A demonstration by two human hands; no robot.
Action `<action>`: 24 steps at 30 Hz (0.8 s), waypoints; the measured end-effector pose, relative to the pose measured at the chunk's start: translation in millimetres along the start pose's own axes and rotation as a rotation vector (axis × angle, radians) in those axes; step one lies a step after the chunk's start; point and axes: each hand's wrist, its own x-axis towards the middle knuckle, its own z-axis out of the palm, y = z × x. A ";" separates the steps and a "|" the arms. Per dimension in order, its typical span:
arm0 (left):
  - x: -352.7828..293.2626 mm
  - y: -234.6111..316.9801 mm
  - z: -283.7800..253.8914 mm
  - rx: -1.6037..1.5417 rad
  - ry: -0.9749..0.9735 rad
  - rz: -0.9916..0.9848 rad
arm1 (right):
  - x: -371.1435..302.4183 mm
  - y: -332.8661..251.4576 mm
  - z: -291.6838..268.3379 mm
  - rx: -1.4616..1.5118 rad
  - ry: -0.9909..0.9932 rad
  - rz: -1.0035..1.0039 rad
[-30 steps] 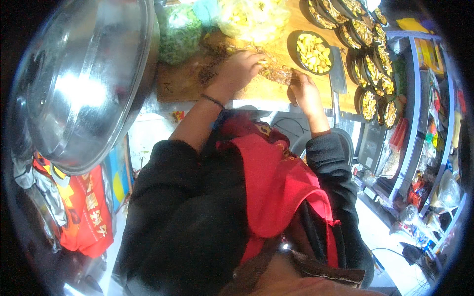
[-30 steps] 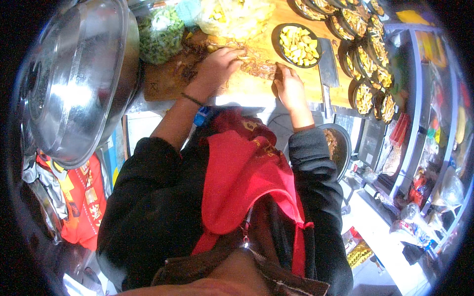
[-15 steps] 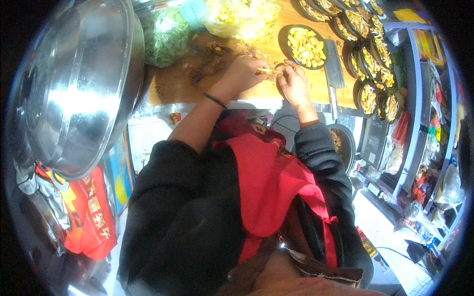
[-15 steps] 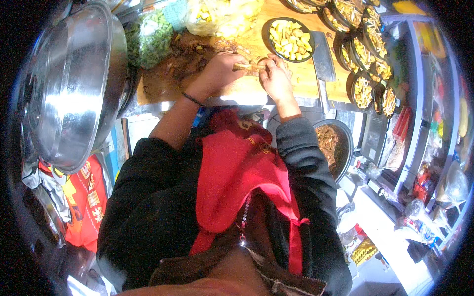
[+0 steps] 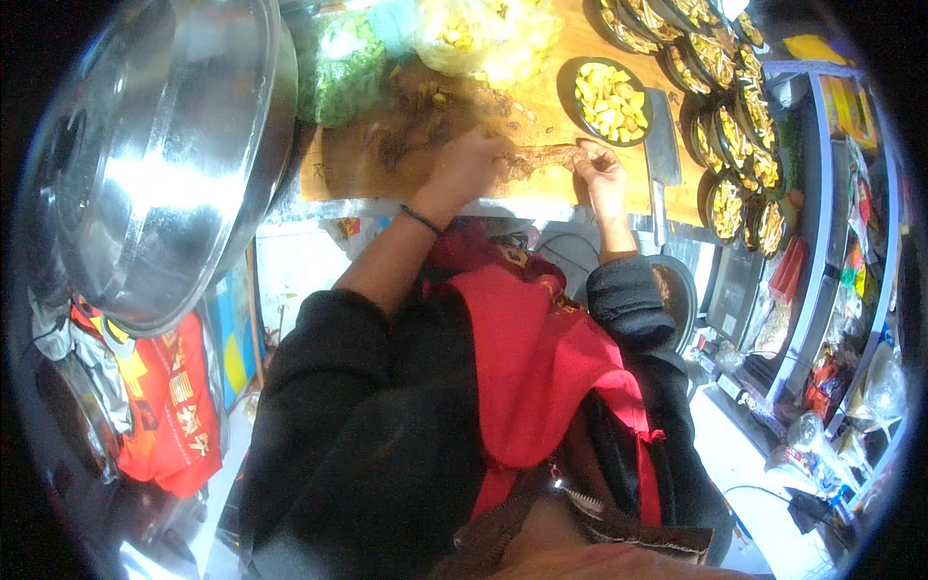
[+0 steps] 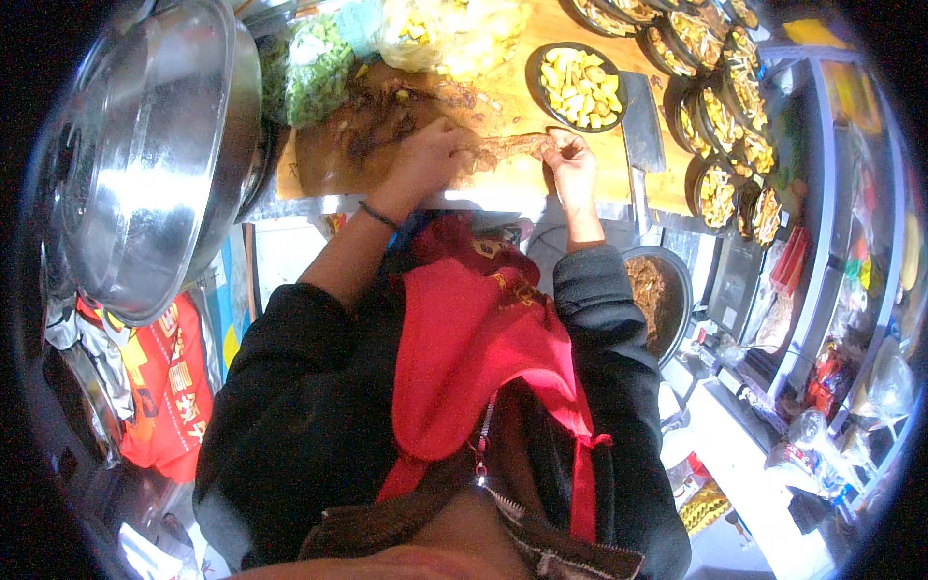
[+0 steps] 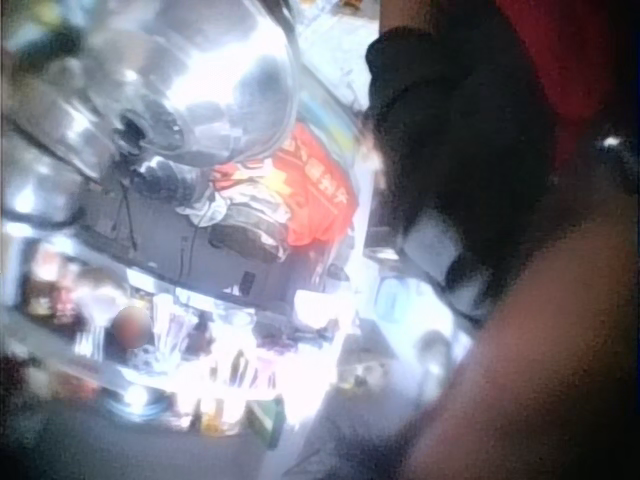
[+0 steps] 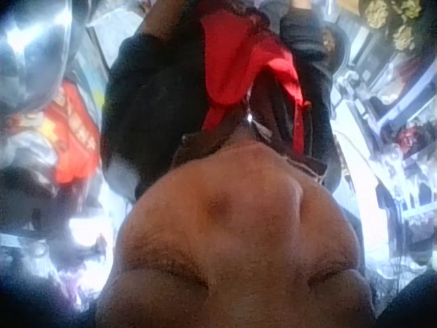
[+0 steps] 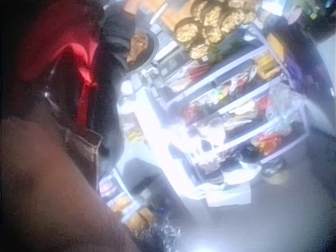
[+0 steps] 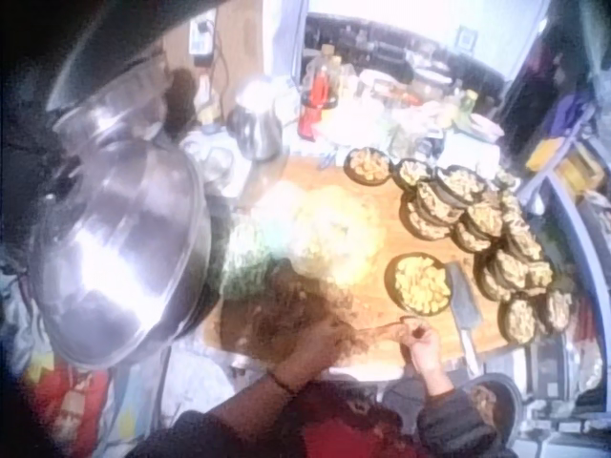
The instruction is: The person scoops a brown mixture from a large pot onto a wooden board, then uses a cleaver to slice it into strips. They layer the strips over yellow diced pieces in small round containers, repeating the process to fill multiple containers.
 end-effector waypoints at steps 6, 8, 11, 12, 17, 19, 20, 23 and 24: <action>4.4 8.9 -5.0 0.258 0.142 0.344 | -13.0 -11.1 -38.0 -0.210 0.158 -0.220; 9.0 17.1 10.3 0.155 0.078 0.508 | -13.1 -21.2 -61.5 -0.418 0.316 -0.349; 19.0 29.9 35.8 0.350 0.019 0.541 | -11.5 -31.2 -93.0 -1.111 0.500 -0.365; 25.1 32.2 41.7 0.398 0.036 0.539 | -9.7 -32.3 -98.4 -1.321 0.544 -0.255; 61.4 39.0 59.8 0.583 0.056 0.486 | 7.6 -36.4 -92.7 -1.435 0.420 -0.049; 69.1 37.2 59.9 0.440 0.066 0.390 | 10.3 -40.8 -88.6 -1.522 0.390 -0.016; 71.5 36.9 59.0 0.373 0.057 0.337 | 8.3 -41.6 -88.8 -1.475 0.412 0.012; 67.6 36.6 52.2 0.350 0.090 0.404 | 7.3 -37.1 -95.4 -1.356 0.437 -0.053; 62.1 36.7 49.8 0.324 0.083 0.433 | 5.6 -37.0 -101.2 -1.312 0.425 -0.096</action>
